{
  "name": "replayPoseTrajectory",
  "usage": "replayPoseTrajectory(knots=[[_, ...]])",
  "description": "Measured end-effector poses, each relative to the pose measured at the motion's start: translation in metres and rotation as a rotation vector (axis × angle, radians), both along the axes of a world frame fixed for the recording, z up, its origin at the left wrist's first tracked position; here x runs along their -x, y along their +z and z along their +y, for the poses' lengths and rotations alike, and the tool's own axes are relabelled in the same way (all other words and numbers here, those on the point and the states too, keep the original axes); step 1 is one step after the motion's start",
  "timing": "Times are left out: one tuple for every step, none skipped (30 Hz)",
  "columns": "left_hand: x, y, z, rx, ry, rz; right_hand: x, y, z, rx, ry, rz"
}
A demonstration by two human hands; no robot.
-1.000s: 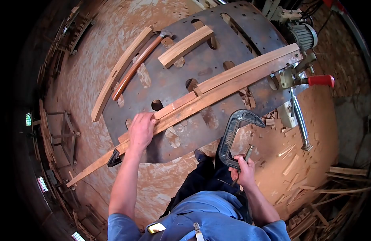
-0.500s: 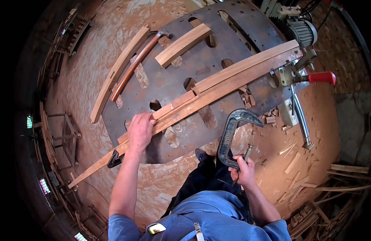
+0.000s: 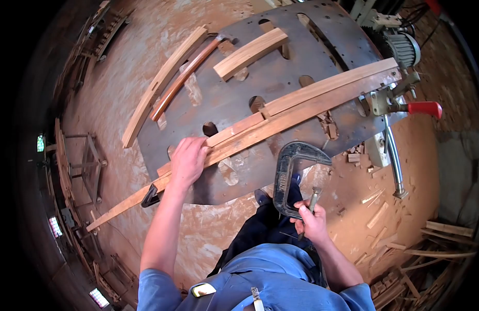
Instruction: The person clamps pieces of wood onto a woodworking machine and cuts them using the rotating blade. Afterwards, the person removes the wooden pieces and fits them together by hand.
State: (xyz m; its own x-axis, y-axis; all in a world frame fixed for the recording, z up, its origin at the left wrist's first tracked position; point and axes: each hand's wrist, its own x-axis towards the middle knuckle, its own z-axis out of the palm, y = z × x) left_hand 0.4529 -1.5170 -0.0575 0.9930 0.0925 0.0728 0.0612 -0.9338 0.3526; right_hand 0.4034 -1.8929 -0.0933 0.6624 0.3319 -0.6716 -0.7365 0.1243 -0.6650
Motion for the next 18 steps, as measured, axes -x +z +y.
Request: replayPoseTrajectory(knots=[[-0.002,0.001,0.001,0.035,0.015,0.016,-0.004,0.005,0.008,-0.027,0.017,0.004],[-0.004,0.002,0.004,0.071,0.03,0.032,-0.007,0.01,0.017,-0.053,0.034,0.011],[-0.005,0.007,0.007,0.185,0.1,0.111,-0.01,0.013,0.026,-0.08,0.085,0.024],[-0.008,0.013,0.011,0.299,0.169,0.185,-0.015,0.015,0.038,-0.108,0.134,0.035],[-0.012,0.017,0.017,0.415,0.238,0.256,-0.019,0.017,0.051,-0.134,0.183,0.045],[-0.015,0.016,0.03,0.456,0.206,0.327,-0.024,0.019,0.067,-0.144,0.224,0.074],[-0.017,0.021,0.035,0.525,0.212,0.353,-0.026,0.018,0.082,-0.172,0.266,0.104],[-0.02,0.027,0.038,0.597,0.216,0.378,-0.031,0.019,0.098,-0.176,0.321,0.109],[-0.023,0.031,0.04,0.669,0.218,0.403,-0.036,0.021,0.112,-0.177,0.376,0.115],[-0.024,0.028,0.042,0.709,0.212,0.385,-0.039,0.021,0.125,-0.174,0.42,0.107],[-0.026,0.029,0.044,0.663,0.19,0.431,-0.041,0.018,0.137,-0.169,0.462,0.099],[-0.027,0.031,0.046,0.617,0.17,0.477,-0.041,0.017,0.146,-0.164,0.506,0.091],[-0.027,0.032,0.046,0.571,0.15,0.522,-0.041,0.017,0.153,-0.171,0.526,0.101],[-0.025,0.028,0.045,0.53,0.136,0.438,-0.041,0.018,0.16,-0.177,0.548,0.109],[-0.025,0.026,0.047,0.568,0.157,0.456,-0.042,0.018,0.166,-0.183,0.571,0.116],[-0.025,0.025,0.05,0.608,0.178,0.474,-0.043,0.018,0.17,-0.156,0.585,0.145],[-0.025,0.024,0.052,0.648,0.2,0.489,-0.042,0.016,0.175,-0.126,0.587,0.132],[-0.025,0.022,0.05,0.687,0.194,0.434,-0.042,0.014,0.179,-0.095,0.589,0.116]])
